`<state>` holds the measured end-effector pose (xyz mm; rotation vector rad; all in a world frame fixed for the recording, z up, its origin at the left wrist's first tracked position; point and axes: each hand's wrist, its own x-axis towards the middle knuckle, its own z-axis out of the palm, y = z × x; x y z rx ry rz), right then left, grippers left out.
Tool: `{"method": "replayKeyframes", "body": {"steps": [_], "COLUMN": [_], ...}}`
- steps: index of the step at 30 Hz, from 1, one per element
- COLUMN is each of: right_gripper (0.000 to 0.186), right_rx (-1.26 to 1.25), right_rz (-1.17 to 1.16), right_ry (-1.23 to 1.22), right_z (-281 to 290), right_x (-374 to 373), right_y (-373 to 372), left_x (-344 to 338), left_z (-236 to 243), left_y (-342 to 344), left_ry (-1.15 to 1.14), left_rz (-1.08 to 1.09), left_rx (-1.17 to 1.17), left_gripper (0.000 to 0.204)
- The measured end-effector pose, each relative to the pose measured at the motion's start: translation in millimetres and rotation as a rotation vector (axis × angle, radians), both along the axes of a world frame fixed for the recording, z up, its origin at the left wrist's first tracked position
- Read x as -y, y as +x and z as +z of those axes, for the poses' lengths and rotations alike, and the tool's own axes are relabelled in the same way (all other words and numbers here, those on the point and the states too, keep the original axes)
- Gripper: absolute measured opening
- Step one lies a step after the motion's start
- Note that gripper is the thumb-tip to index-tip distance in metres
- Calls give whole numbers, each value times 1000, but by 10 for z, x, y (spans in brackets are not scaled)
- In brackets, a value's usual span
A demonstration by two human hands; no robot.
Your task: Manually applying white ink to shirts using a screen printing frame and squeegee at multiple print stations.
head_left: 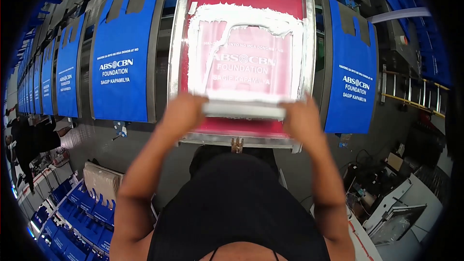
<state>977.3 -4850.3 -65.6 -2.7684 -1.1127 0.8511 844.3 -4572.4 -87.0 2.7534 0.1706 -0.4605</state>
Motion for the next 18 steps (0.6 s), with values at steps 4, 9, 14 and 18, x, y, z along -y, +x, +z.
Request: {"method": "replayKeyframes", "body": {"steps": [4,9,14,18], "right_gripper": [41,31,32,44], "right_rx": [137,322,274,280], "right_rz": [-112,-67,-22,36], "right_ry": [259,301,108,217], "right_z": [-357,-618,-381,-447], "right_x": [294,-167,-804,-858], "right_y": [-685,508,1725,2159], "left_x": [347,-159,-699,-859], "left_z": [-316,-333,-245,-155], "left_y": [-548,765,1896,2153], "left_ry": [-115,13,117,55], "left_rz": [-39,38,16,-30], "left_rx": [356,211,299,302], "left_gripper": [37,29,25,31]}}
